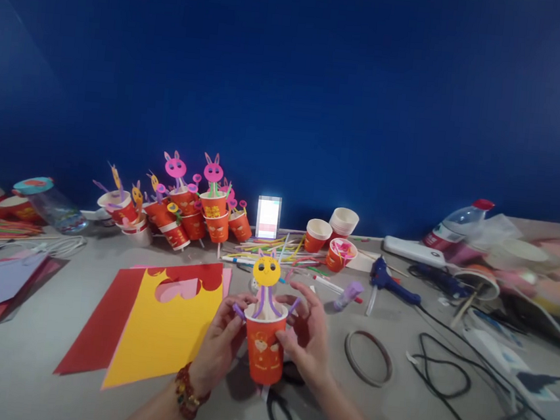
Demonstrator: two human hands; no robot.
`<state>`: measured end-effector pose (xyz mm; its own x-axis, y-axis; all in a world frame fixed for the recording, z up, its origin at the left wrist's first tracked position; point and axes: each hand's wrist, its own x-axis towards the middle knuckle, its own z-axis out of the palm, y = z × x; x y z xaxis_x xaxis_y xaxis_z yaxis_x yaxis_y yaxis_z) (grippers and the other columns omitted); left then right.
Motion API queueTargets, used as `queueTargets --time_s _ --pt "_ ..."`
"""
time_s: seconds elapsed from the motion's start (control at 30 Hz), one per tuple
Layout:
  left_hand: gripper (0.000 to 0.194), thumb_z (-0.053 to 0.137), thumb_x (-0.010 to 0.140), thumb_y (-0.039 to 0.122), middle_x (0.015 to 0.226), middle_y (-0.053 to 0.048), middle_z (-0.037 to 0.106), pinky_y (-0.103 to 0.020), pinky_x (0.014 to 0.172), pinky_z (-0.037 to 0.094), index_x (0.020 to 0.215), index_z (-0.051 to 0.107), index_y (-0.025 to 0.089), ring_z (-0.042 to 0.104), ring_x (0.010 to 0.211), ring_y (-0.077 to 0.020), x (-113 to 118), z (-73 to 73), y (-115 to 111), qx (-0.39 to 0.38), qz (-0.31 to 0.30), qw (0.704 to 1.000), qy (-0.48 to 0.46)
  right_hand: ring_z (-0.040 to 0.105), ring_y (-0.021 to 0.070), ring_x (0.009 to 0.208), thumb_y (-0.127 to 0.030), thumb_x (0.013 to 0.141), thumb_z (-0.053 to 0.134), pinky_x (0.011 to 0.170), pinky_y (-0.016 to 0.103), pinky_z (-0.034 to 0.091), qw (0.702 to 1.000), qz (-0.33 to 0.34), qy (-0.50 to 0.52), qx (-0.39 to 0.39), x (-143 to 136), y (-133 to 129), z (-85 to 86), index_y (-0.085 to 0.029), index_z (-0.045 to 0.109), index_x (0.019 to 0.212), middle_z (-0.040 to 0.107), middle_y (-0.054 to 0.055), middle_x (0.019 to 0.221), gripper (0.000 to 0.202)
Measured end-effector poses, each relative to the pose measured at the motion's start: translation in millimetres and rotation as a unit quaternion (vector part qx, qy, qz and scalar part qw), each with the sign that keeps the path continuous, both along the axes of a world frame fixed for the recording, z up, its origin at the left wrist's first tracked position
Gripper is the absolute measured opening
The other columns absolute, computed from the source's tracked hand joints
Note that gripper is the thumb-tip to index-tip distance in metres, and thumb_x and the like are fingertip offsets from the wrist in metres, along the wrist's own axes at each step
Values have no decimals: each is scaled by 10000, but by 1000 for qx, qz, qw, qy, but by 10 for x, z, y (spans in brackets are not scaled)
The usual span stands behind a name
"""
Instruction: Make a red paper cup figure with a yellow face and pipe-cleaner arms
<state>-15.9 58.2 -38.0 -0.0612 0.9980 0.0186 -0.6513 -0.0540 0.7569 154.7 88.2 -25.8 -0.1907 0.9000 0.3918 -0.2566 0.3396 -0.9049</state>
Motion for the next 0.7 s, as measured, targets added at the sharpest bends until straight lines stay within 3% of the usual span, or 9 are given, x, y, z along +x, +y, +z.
queueTargets --time_s 0.3,0.7 --pt "200 813 771 336 1104 -37 624 -284 900 518 851 678 213 619 1042 -192 -54 39 -17 8 23 999 27 537 286 1250 -392 828 779 930 395 552 998 49 -5 -27 -7 -33 -60 -364 398 1434 387 107 1513 716" --pt "107 651 906 327 1089 -61 525 -293 894 450 896 653 221 504 1049 -215 -217 12 -21 129 -6 979 157 493 294 1300 -462 793 806 988 423 513 993 97 41 -58 -14 -18 -64 -365 405 1445 384 102 1520 772"
